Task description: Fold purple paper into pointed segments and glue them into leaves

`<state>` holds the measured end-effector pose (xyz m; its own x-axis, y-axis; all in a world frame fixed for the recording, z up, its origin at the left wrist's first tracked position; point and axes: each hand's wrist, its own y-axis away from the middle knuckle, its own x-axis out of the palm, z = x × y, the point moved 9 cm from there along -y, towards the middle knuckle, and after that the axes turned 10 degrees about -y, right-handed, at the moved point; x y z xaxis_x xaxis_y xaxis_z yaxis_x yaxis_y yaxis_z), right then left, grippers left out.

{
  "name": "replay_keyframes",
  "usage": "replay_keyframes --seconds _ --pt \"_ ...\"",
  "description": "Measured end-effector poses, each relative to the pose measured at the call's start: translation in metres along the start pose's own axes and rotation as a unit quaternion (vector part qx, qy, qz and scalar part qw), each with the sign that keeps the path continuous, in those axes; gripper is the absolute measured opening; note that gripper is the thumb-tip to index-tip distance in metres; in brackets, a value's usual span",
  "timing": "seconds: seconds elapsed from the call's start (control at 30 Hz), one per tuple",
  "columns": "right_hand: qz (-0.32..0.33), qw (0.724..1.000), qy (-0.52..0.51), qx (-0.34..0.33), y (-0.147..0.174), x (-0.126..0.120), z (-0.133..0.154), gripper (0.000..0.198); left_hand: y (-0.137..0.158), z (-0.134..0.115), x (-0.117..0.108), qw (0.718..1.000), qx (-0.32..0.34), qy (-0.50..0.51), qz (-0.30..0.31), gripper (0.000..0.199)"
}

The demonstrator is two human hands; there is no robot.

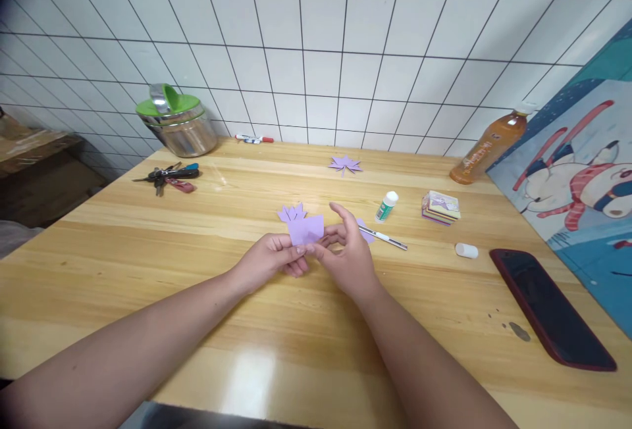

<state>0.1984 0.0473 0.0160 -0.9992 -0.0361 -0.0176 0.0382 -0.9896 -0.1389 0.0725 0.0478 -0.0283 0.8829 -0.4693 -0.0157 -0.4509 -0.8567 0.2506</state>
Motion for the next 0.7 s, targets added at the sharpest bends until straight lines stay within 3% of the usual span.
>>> replay_keyframes --seconds 0.03,0.17,0.37,0.7 --pt "0.026 0.999 -0.015 0.022 0.000 0.004 -0.004 0.068 0.000 -0.001 0.000 1.000 0.005 0.002 0.001 0.035" --pt "0.087 0.991 -0.028 0.097 0.002 0.016 -0.019 0.030 -0.001 -0.003 0.000 0.999 0.023 -0.027 -0.008 0.035" --pt "0.040 0.989 -0.046 0.132 0.002 0.010 -0.028 0.026 -0.001 -0.004 0.002 0.995 0.044 -0.093 -0.012 0.034" --pt "0.040 0.992 -0.023 0.121 0.001 0.008 -0.027 0.024 -0.003 -0.003 0.002 0.993 0.044 -0.107 -0.006 0.030"
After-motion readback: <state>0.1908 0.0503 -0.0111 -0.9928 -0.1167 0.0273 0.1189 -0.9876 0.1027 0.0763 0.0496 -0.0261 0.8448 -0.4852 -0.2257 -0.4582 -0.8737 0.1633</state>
